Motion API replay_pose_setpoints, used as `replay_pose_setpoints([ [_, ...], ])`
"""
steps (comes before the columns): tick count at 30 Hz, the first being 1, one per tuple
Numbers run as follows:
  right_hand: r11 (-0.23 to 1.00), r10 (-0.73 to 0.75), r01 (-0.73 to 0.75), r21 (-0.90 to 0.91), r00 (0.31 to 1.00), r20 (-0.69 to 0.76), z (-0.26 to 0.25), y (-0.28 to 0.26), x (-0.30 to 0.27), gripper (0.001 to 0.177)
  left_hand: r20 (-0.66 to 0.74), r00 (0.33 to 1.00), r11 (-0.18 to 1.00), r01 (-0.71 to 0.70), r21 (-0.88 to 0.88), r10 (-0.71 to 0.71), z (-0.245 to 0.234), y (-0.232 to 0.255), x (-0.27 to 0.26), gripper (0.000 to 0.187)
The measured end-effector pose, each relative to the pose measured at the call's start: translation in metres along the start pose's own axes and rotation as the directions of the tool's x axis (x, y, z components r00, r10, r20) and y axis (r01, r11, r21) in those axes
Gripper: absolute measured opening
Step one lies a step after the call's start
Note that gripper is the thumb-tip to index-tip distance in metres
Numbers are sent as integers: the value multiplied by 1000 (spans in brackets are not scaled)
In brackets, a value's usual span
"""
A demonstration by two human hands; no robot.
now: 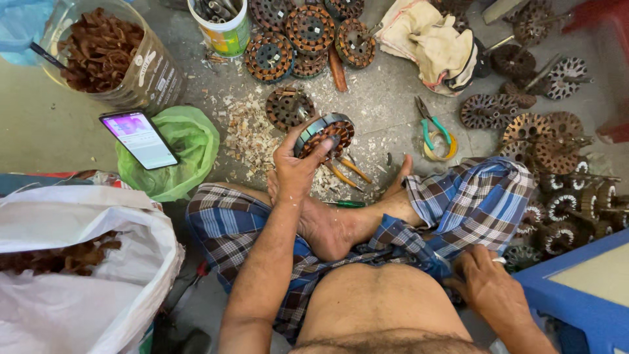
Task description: The person sits on the floor and uses pliers to strip and trim copper wires on a circular electrical component. They handle the component with both hands, rotate it to access different slots, and repeatedly use the pliers to adjust the wire ends.
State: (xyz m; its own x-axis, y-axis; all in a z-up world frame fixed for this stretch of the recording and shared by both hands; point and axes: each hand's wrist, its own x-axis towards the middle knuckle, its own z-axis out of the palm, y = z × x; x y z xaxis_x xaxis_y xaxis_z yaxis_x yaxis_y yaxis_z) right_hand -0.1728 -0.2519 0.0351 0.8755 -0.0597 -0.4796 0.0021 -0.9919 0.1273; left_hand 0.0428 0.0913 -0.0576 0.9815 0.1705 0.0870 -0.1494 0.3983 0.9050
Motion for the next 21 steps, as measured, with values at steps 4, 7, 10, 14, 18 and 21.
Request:
replay_pose_setpoints([
  [4, 999, 36, -36, -4, 999, 6, 3, 19, -7, 41, 8, 1000, 997, -24, 70, 24, 3, 4, -6, 50],
  [7, 995, -47, 44, -84, 998, -35, -5, 14, 4, 31, 42, 985, 971, -172, 168, 167, 5, 10, -6, 46],
  [10, 995, -90, 90, -44, 996, -4, -28, 3, 19, 30, 52, 973, 933, -228, 278, 223, 6, 12, -8, 46],
  [14, 957, -213, 243, 156, 959, -187, -50, -30, 66, 27, 37, 981, 933, -191, 305, 189, 6, 8, -8, 47],
  [18, 805, -402, 527, 271, 822, -404, -43, -76, 133, 23, -100, 995, 980, 40, 195, -21, 3, -7, 2, 48],
  [21, 829, -451, 527, 186, 827, -337, -24, -115, 193, 34, -132, 988, 996, -76, 46, 82, -3, -21, 16, 41],
])
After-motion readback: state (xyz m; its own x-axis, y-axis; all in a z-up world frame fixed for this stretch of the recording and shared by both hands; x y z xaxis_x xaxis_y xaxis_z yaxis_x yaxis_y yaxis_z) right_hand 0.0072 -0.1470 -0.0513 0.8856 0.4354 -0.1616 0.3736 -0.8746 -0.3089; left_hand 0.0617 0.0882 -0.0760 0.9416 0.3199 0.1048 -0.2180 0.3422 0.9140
